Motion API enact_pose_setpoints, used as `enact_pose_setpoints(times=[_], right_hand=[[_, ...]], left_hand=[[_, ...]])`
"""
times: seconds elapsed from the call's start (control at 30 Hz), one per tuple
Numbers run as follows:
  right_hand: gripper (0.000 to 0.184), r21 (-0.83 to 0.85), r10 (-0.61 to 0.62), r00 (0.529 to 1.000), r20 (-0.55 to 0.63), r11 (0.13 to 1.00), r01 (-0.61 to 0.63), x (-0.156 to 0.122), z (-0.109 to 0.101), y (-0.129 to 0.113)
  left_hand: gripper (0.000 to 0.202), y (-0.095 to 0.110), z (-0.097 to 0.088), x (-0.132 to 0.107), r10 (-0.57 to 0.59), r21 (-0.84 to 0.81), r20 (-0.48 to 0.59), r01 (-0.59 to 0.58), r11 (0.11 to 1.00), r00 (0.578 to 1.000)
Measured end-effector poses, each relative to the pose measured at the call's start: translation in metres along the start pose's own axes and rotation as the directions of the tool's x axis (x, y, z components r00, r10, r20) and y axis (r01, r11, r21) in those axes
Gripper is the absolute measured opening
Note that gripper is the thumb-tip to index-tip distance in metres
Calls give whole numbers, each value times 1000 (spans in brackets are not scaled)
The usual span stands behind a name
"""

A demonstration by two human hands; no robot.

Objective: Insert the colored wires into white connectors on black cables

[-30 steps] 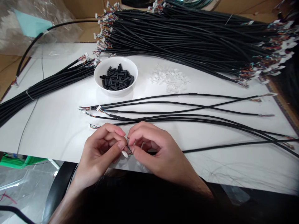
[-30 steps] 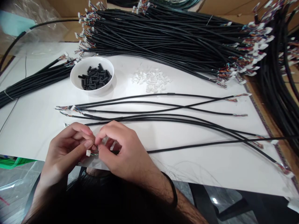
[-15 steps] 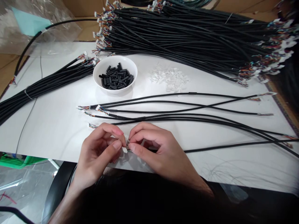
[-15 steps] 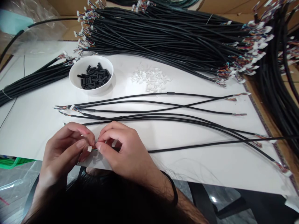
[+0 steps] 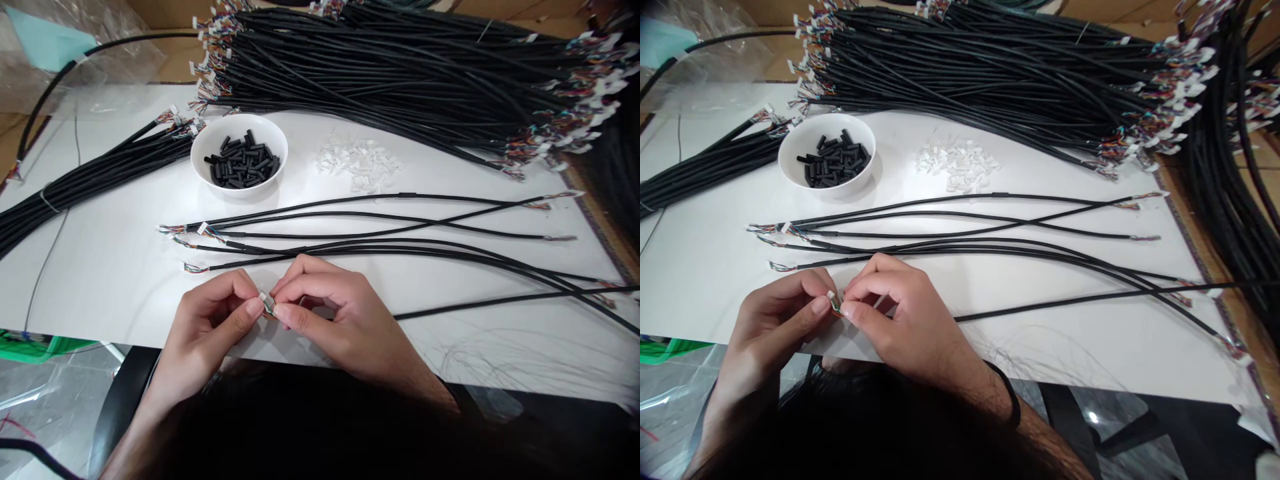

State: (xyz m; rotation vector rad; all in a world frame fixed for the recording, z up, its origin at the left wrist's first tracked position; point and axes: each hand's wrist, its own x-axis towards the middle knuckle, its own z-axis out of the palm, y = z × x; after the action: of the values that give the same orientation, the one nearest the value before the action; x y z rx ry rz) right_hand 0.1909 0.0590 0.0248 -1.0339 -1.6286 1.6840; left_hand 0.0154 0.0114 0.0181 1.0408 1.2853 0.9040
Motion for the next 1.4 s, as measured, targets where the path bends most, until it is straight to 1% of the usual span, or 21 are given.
enact_pose_setpoints(times=[0.07, 0.17, 0.3, 0.43, 0.57, 0.73, 0.87, 1.03, 1.13, 1.27, 1.4], right_hand=[[12, -2, 6, 1000, 24, 1000, -6, 0, -1, -2], [11, 4, 55, 997, 63, 998, -55, 2, -1, -4], [11, 22, 119, 989, 91, 992, -121, 5, -2, -5], [13, 112, 167, 977, 133, 977, -182, 7, -3, -4], [11, 189, 150, 979, 138, 966, -175, 6, -3, -2], [11, 200, 146, 978, 151, 964, -175, 5, -4, 0], [12, 261, 156, 972, 178, 944, -199, 6, -4, 1], [13, 377, 169, 958, 231, 892, -249, 6, -6, 4], [13, 417, 168, 948, 268, 867, -272, 6, -6, 4], [13, 427, 172, 943, 284, 858, -285, 6, -7, 3], [14, 402, 186, 941, 283, 868, -293, 7, -7, 3]], left_hand=[[26, 1, 0, 0, -43, -42, -5, 43, 998, 999], [27, 3, 1, 1, -75, -66, -2, 75, 995, 997], [26, 2, 0, 2, -87, -65, 48, 90, 994, 995], [25, 0, -2, 2, -87, -66, 79, 93, 993, 993], [26, 0, -2, 3, -55, -23, 65, 57, 998, 996], [27, 2, -2, 4, -42, 22, 51, 41, 999, 998], [26, 4, -3, 5, -13, 26, 86, 11, 1000, 996], [22, 4, -4, 6, 68, 68, 125, -77, 995, 990], [20, 4, -4, 7, 86, 86, 136, -99, 991, 987], [20, 4, -5, 8, 132, 115, 148, -149, 982, 980], [19, 2, -6, 9, 166, 155, 162, -191, 969, 973]])
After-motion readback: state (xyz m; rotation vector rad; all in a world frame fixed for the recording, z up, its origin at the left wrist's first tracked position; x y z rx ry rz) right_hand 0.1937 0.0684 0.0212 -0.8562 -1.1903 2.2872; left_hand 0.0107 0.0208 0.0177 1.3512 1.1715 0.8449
